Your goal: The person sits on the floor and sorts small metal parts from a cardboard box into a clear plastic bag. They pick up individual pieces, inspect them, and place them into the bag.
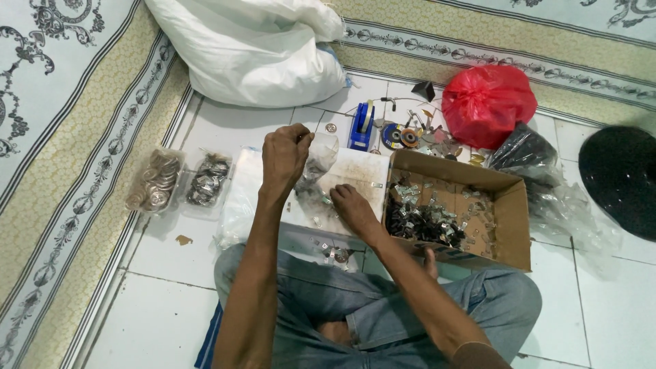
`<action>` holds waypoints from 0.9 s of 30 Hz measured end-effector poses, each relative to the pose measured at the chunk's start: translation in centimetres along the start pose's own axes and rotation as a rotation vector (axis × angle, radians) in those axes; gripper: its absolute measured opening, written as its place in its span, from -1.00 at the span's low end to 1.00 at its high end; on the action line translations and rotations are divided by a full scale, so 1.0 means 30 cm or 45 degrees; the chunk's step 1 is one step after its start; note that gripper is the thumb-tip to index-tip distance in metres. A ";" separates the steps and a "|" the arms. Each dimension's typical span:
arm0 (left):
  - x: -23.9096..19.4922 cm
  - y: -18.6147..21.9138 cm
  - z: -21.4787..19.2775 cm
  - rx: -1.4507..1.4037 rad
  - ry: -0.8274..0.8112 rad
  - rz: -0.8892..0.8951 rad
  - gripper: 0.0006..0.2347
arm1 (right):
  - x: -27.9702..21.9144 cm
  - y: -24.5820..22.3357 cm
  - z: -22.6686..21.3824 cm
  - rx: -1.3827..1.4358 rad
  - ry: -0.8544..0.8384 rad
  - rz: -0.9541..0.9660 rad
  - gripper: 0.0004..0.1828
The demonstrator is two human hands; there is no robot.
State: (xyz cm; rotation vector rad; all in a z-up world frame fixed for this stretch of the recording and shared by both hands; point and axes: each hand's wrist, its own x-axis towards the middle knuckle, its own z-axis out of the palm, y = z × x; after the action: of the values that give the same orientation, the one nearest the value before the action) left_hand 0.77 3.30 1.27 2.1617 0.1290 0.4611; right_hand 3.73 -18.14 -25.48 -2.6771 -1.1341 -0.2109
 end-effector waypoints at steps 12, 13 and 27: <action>0.012 -0.020 0.027 0.034 -0.002 -0.041 -0.89 | 0.045 -0.006 -0.021 0.247 -0.132 0.398 -0.89; 0.019 -0.021 0.032 0.031 0.008 -0.037 -0.89 | 0.053 -0.006 -0.068 0.240 -0.127 0.392 -0.89; 0.023 -0.066 0.059 0.001 0.105 -0.024 -0.89 | 0.160 -0.114 -0.610 1.483 0.824 0.541 -0.85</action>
State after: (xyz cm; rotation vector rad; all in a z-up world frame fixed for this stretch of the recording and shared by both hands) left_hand 2.21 3.30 -1.07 2.1407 0.1954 0.5395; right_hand 3.77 -17.32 -6.28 -1.5383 -0.2721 -0.2164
